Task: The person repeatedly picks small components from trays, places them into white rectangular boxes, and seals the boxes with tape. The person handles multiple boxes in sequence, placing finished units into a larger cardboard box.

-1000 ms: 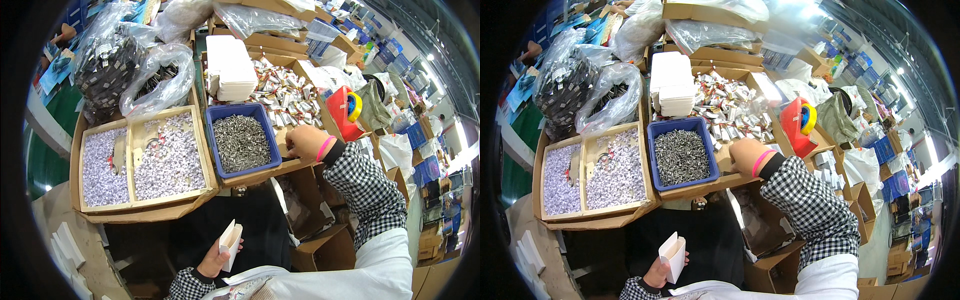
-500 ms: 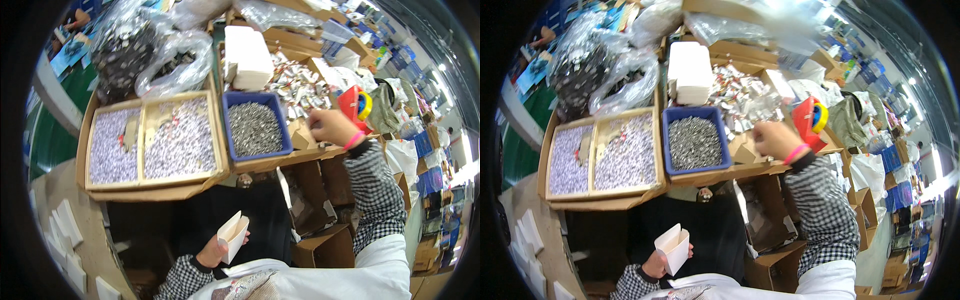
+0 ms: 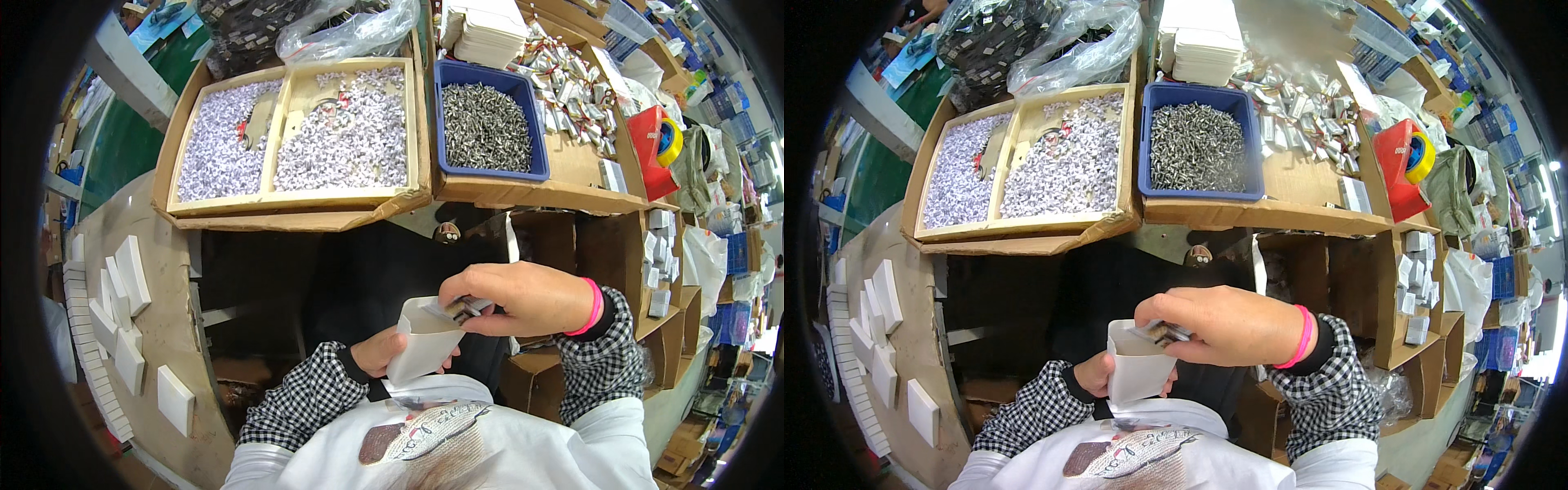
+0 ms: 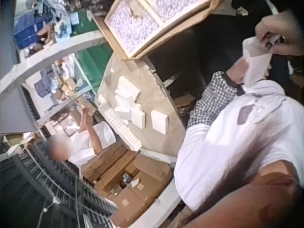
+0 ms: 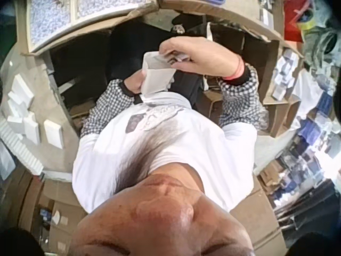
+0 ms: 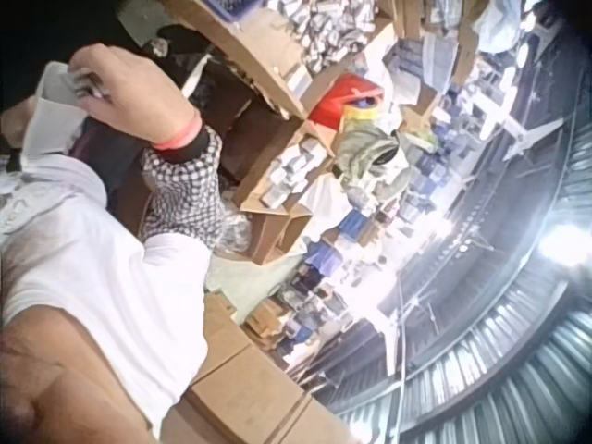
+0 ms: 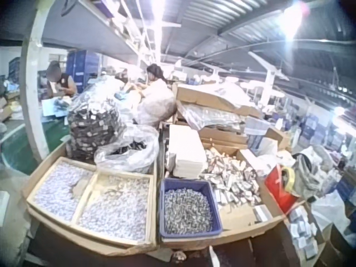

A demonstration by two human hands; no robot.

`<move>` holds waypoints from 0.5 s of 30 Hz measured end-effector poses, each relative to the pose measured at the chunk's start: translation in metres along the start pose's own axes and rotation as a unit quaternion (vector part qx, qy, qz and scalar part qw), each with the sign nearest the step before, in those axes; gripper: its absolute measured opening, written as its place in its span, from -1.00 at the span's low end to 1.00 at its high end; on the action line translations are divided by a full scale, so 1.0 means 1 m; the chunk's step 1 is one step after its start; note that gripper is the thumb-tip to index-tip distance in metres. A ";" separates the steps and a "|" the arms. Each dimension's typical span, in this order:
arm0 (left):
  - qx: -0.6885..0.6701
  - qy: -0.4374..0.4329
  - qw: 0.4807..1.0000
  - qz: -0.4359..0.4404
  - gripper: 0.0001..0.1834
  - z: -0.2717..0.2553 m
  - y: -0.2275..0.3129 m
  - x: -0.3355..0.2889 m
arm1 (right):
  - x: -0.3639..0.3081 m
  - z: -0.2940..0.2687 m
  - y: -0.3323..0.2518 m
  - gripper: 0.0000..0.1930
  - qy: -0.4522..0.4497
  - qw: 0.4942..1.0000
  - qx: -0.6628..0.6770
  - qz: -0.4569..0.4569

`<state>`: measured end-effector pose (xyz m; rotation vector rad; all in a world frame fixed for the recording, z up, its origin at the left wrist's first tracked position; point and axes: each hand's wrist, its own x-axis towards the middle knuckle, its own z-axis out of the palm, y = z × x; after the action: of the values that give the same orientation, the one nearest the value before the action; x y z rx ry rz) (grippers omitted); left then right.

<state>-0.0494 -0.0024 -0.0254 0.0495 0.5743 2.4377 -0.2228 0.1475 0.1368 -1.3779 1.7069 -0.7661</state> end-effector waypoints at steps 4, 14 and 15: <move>0.005 -0.011 0.999 -0.040 0.00 -0.001 -0.007 0.000 | -0.001 0.000 -0.005 -0.67 -0.056 0.996 -0.068 0.029; -0.072 0.033 0.997 -0.024 -0.02 0.002 -0.013 -0.003 | 0.017 0.044 0.007 -0.53 0.102 0.971 -0.214 0.004; -0.075 0.040 0.996 -0.022 -0.02 0.002 -0.013 -0.005 | 0.018 0.049 0.008 -0.52 0.125 0.966 -0.227 -0.002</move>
<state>-0.0378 0.0045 -0.0280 -0.1209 0.4217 2.4407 -0.1859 0.1329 0.1015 -1.6395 2.1763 -0.5895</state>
